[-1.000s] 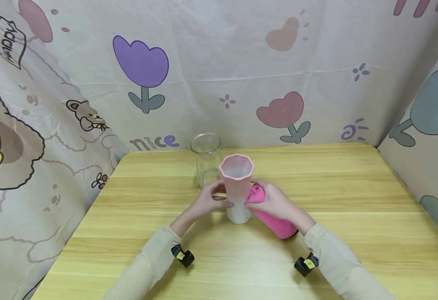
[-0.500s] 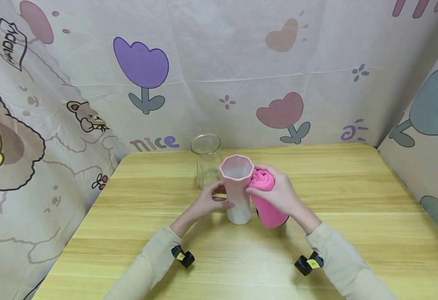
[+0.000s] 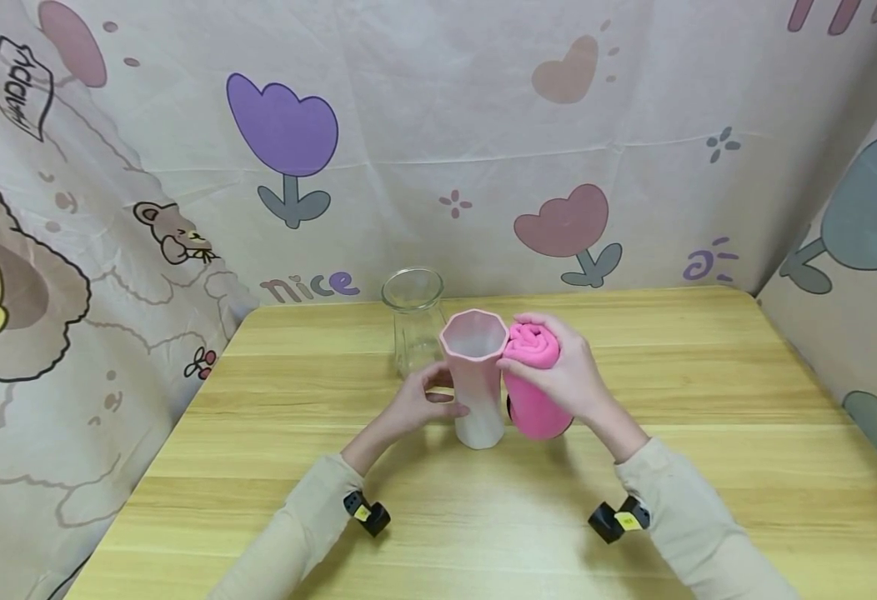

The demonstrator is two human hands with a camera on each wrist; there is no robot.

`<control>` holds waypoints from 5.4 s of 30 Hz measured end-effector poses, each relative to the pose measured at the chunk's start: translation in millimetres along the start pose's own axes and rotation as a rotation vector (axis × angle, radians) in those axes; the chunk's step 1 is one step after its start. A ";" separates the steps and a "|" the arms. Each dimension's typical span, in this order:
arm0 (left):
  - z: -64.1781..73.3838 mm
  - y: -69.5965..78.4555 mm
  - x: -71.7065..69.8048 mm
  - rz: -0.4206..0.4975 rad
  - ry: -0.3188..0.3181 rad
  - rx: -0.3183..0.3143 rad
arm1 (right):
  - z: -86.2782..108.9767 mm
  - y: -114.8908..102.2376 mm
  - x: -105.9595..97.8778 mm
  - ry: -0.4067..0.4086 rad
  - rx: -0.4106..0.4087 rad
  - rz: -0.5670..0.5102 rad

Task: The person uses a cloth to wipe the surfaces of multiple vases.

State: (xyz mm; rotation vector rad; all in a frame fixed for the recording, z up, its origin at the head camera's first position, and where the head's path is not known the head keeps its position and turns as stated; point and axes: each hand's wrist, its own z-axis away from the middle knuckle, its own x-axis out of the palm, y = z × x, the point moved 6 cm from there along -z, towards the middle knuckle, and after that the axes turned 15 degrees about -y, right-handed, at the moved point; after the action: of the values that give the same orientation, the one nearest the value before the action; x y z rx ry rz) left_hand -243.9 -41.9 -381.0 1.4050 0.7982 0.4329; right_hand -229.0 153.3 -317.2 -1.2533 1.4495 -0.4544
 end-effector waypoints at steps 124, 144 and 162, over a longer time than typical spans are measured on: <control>2.8 4.6 22.8 -0.662 0.520 -0.024 | 18.2 26.8 4.2 -0.011 0.100 0.059; -10.3 -12.8 5.9 -0.298 0.089 0.067 | 22.0 37.4 7.5 -0.039 0.150 0.090; -5.5 -9.8 -0.1 -0.111 0.004 0.058 | 21.6 41.5 14.2 -0.067 0.173 0.088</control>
State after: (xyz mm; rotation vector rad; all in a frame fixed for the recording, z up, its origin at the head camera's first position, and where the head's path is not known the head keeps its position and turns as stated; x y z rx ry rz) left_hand -249.7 -39.6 -390.3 1.4063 0.8935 0.3289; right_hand -225.6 163.7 -364.9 -1.0536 1.3726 -0.4635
